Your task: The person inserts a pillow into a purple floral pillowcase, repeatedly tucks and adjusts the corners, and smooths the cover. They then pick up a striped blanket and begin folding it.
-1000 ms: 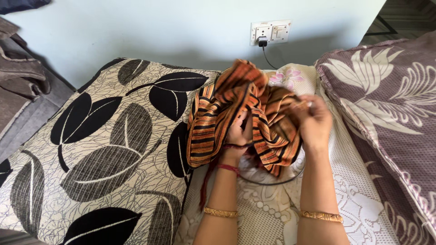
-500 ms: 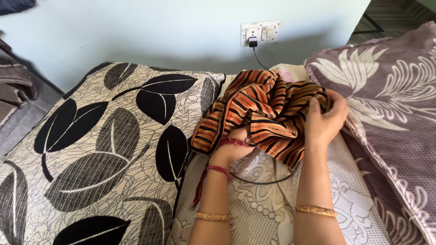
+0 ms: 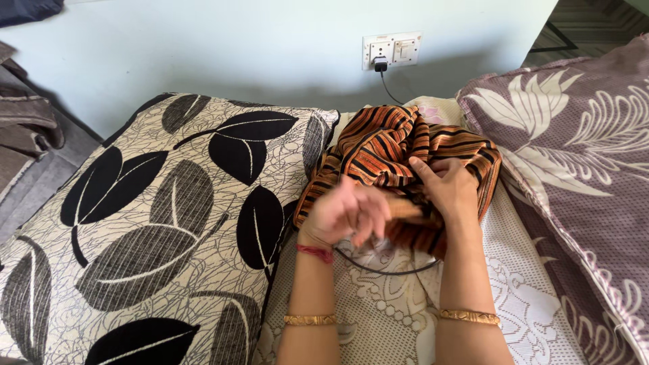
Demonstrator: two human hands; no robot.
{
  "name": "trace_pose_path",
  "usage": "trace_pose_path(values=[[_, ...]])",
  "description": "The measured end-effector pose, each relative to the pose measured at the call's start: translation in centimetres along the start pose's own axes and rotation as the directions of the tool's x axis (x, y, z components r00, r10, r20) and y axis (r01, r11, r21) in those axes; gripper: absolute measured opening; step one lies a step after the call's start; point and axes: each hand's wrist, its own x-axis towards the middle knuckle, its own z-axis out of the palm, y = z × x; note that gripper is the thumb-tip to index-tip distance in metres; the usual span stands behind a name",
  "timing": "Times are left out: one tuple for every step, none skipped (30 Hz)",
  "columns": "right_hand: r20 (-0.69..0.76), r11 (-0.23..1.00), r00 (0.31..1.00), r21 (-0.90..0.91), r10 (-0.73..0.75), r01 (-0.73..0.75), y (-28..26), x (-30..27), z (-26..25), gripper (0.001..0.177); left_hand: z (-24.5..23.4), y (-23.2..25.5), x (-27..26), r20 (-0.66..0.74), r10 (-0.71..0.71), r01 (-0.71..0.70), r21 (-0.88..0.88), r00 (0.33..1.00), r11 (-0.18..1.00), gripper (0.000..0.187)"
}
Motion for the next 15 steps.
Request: trace_pose_path(values=[[0.093, 0.996, 0.992, 0.038, 0.08, -0.084, 0.3, 0.0, -0.1, 0.059, 0.0, 0.1, 0.0, -0.124, 0.124, -0.122, 0.019, 0.985, 0.992, 0.069], [0.187, 0.983, 0.97, 0.068, 0.155, -0.17, 0.6, 0.1, -0.1, 0.056, -0.2, 0.1, 0.1, -0.24, 0.245, -0.24, 0.052, 0.939, 0.969, 0.063], [0.223, 0.986, 0.97, 0.11, 0.098, -0.125, 1.0, 0.3, 0.0, 0.048, -0.5, -0.1, 0.1, -0.348, 0.361, -0.349, 0.1, 0.865, 0.932, 0.058], [0.257, 0.985, 0.966, 0.153, 0.037, -0.078, 1.4, 0.6, 0.2, 0.041, -0.8, -0.4, 0.2, -0.448, 0.421, -0.354, 0.227, 0.789, 0.907, 0.051], [0.287, 0.98, 0.958, 0.198, -0.026, -0.033, 1.7, 0.8, 0.6, 0.035, -1.1, -0.8, 0.4, -0.53, 0.484, -0.339, 0.352, 0.696, 0.873, 0.044], [0.273, 0.938, 0.961, 0.343, -0.052, -0.046, 1.9, 1.0, 1.1, 0.028, -1.3, -1.1, 0.7, -0.591, 0.551, -0.303, 0.47, 0.589, 0.829, 0.036], [0.256, 0.875, 0.964, 0.48, -0.076, -0.058, 2.0, 1.1, 1.5, 0.021, -1.4, -1.4, 1.0, -0.599, 0.583, -0.261, 0.54, 0.549, 0.8, 0.033], [0.237, 0.793, 0.967, 0.605, -0.095, -0.07, 2.1, 1.1, 1.7, 0.014, -1.3, -1.7, 1.3, -0.603, 0.614, -0.213, 0.603, 0.509, 0.769, 0.03], [0.181, 0.677, 0.974, 0.735, -0.138, -0.041, 2.1, 1.0, 1.8, 0.009, -1.0, -1.7, 1.6, -0.603, 0.645, -0.16, 0.66, 0.469, 0.734, 0.029], [0.119, 0.541, 0.978, 0.841, -0.17, -0.008, 2.0, 0.9, 1.8, 0.005, -0.4, -1.6, 1.7, -0.49, 0.733, -0.072, 0.807, 0.472, 0.586, 0.03], [0.052, 0.388, 0.98, 0.921, -0.192, 0.027, 1.8, 0.7, 1.7, 0.005, 0.4, -1.3, 1.7, -0.362, 0.795, 0.017, 0.914, 0.487, 0.405, 0.033], [-0.02, 0.318, 0.979, 0.944, -0.204, 0.085, 1.5, 0.5, 1.6, 0.003, 1.2, -1.0, 1.8, -0.224, 0.827, 0.1, 0.974, 0.515, 0.202, 0.038], [-0.092, 0.246, 0.973, 0.959, -0.211, 0.144, 1.2, 0.3, 1.6, 0.001, 1.9, -0.6, 1.9, -0.128, 0.838, 0.161, 0.986, 0.53, 0.049, 0.048], [-0.164, 0.172, 0.963, 0.964, -0.214, 0.203, 0.8, 0.0, 1.4, 0.002, 2.3, -0.2, 2.0, -0.033, 0.834, 0.217, 0.971, 0.551, -0.105, 0.059], [-0.175, 0.163, 0.958, 0.963, -0.228, 0.215, 0.4, -0.3, 1.2, 0.005, 2.5, 0.0, 2.1, 0.059, 0.814, 0.266, 0.929, 0.577, -0.256, 0.069]])
